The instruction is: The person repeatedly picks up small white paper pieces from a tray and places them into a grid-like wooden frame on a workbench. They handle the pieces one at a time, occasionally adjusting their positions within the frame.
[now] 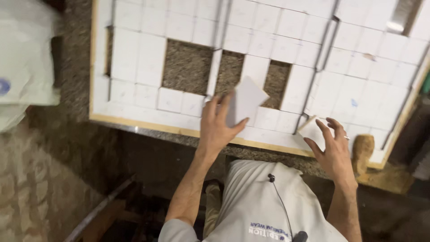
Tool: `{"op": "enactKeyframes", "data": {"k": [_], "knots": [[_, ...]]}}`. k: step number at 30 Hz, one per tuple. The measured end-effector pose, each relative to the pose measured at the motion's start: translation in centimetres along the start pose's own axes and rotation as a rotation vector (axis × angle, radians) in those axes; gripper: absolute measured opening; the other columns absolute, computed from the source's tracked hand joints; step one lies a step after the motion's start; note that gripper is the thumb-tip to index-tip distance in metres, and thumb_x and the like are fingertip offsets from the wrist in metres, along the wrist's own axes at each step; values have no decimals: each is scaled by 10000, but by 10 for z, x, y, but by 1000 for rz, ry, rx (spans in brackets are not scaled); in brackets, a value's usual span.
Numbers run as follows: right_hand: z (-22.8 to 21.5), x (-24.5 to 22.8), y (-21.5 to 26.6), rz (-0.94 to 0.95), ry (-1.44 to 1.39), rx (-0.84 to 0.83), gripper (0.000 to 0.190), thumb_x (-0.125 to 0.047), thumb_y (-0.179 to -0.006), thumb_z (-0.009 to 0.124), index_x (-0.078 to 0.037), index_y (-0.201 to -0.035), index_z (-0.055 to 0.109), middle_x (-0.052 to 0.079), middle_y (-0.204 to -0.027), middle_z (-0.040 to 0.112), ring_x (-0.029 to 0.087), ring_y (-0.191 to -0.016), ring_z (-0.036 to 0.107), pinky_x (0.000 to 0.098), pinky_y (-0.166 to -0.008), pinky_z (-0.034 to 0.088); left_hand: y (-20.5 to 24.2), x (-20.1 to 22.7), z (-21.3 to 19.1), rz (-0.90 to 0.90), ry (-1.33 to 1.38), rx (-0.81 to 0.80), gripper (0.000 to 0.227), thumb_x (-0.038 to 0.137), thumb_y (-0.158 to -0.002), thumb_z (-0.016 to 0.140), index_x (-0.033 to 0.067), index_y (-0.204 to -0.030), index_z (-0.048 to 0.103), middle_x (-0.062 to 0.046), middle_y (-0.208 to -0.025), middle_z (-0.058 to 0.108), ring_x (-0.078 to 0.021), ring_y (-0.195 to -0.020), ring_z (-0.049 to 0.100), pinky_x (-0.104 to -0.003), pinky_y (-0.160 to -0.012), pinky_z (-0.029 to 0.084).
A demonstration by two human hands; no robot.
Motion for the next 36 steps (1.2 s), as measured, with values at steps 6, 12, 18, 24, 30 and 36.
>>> {"op": "enactKeyframes", "data": {"k": [6,12,18,24,30,36], "knots": [[10,27,11,83,-48,6,585,-308,-919,759,-77,-1428,587,248,-1490,469,441,-1345,505,546,-1058,474,-7,-11,0,-164,50,131,963,488,-791,910,22,-1502,459,-209,-1320,453,-354,-1235,538,-494,-931,575],[11,33,18,96,-108,44,544,-283,-938,749,-91,-1423,591,232,-1495,484,436,-1351,506,535,-1059,482,-27,-3,6,-205,40,209,938,454,-812,929,15,-1507,478,-155,-1277,462,-321,-1210,551,-509,-969,580],[9,42,22,105,-119,70,551,-261,-932,759,-75,-1423,592,247,-1478,483,431,-1353,505,539,-1058,476,-42,12,28,-144,25,229,952,465,-801,936,-25,-1463,458,-159,-1268,455,-325,-1212,546,-524,-980,564],[17,57,26,137,-81,51,568,-304,-938,753,-79,-1430,583,262,-1495,455,446,-1372,468,563,-1066,467,-47,20,49,-166,34,178,948,499,-807,914,-26,-1452,458,-167,-1277,465,-323,-1206,559,-522,-959,568],[40,63,18,152,-46,44,720,-372,-889,773,-78,-1492,511,288,-1464,431,463,-1356,408,615,-1073,388,-58,18,44,-187,-37,214,948,504,-798,913,-22,-1444,461,-180,-1252,462,-349,-1191,545,-549,-918,570],[58,65,16,83,53,245,794,-415,-854,828,-89,-1498,500,220,-1428,469,372,-1330,461,582,-1149,293,-69,-10,26,-341,38,256,990,508,-762,912,-20,-1461,450,-185,-1282,456,-361,-1187,558,-570,-903,584]]}}
Point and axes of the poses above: each hand's wrist, its own y-axis away from the middle knuckle, its own z-axis out of the palm, x = y × z, the point moved 6 cm from there along -y, towards the middle knuckle
